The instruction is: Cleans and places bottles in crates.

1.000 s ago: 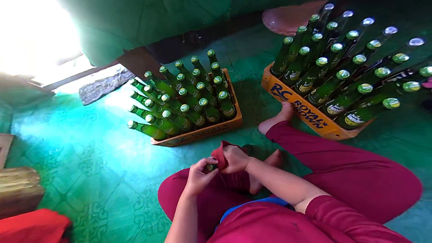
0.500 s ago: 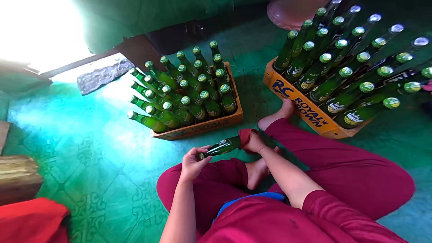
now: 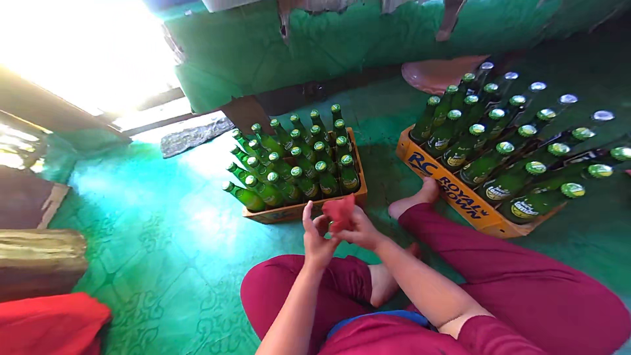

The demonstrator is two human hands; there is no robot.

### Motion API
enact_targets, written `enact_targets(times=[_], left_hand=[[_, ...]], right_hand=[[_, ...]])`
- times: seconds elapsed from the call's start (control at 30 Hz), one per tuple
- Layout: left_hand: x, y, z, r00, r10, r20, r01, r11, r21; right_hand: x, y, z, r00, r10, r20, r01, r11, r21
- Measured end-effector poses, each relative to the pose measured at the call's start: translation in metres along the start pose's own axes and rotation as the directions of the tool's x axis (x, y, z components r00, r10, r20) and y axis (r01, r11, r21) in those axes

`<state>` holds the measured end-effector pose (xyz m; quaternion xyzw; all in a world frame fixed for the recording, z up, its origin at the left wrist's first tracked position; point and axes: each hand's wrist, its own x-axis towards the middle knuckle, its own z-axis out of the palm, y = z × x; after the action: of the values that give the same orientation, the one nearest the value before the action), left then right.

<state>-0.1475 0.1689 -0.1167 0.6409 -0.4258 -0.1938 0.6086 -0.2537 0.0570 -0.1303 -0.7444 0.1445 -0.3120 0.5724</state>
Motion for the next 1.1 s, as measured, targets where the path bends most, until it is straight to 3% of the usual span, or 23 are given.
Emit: enact_targets(times=[0.07, 0.17, 0.3, 0.4, 0.47, 0.57, 0.63, 0.73, 0.8, 0.9, 1.0, 1.1], left_hand=[[0.003, -0.006, 0.014, 0.996, 0.048, -0.078, -0.049, 0.999, -0.004], [0.009, -0.005, 0.02, 0.993, 0.051, -0.111, -0.055, 0.998, -0.03], [0.006, 0.0, 0.021, 0.995, 0.039, -0.091, -0.04, 0.999, -0.005], [0.004, -0.001, 0.019, 0.995, 0.041, -0.086, -0.036, 0.997, 0.064], [0.001, 0.0, 0.014, 0.999, 0.035, -0.031, -0.031, 0.993, 0.116], [-0.005, 0.003, 0.002, 0.993, 0.015, 0.117, -0.041, 0.973, 0.226], [-0.012, 0.008, 0.0, 0.979, -0.061, 0.193, 0.009, 0.966, 0.259], [-0.021, 0.014, 0.005, 0.99, -0.114, 0.081, 0.103, 0.986, 0.13], [-0.021, 0.023, 0.002, 0.991, -0.122, 0.054, 0.12, 0.992, 0.045], [-0.021, 0.039, -0.011, 0.991, -0.007, 0.131, 0.005, 1.0, 0.015], [-0.019, 0.05, -0.02, 0.977, 0.12, 0.178, -0.134, 0.989, 0.064], [-0.021, 0.06, -0.028, 0.977, 0.143, 0.157, -0.165, 0.977, 0.136]], right_hand=[[0.01, -0.011, 0.003, 0.999, 0.031, 0.016, -0.028, 0.987, -0.158], [0.013, -0.02, 0.01, 0.988, 0.016, -0.151, -0.041, 0.985, -0.165], [0.015, -0.017, 0.02, 0.956, 0.042, -0.292, -0.048, 0.999, -0.015], [0.019, -0.008, 0.021, 0.922, 0.215, -0.321, -0.131, 0.956, 0.263], [0.015, 0.018, 0.013, 0.9, 0.313, -0.305, -0.2, 0.916, 0.349], [-0.004, 0.069, -0.005, 0.887, 0.411, -0.208, -0.369, 0.904, 0.215], [-0.019, 0.091, -0.016, 0.832, 0.525, -0.178, -0.502, 0.85, 0.161], [-0.032, 0.091, -0.017, 0.714, 0.673, -0.191, -0.633, 0.738, 0.232], [-0.033, 0.081, -0.018, 0.645, 0.739, -0.194, -0.648, 0.664, 0.374], [-0.032, 0.07, -0.023, 0.612, 0.788, -0.063, -0.635, 0.537, 0.556], [-0.017, 0.053, -0.024, 0.534, 0.839, -0.106, -0.766, 0.532, 0.361], [-0.007, 0.05, -0.02, 0.496, 0.841, -0.216, -0.826, 0.534, 0.181]])
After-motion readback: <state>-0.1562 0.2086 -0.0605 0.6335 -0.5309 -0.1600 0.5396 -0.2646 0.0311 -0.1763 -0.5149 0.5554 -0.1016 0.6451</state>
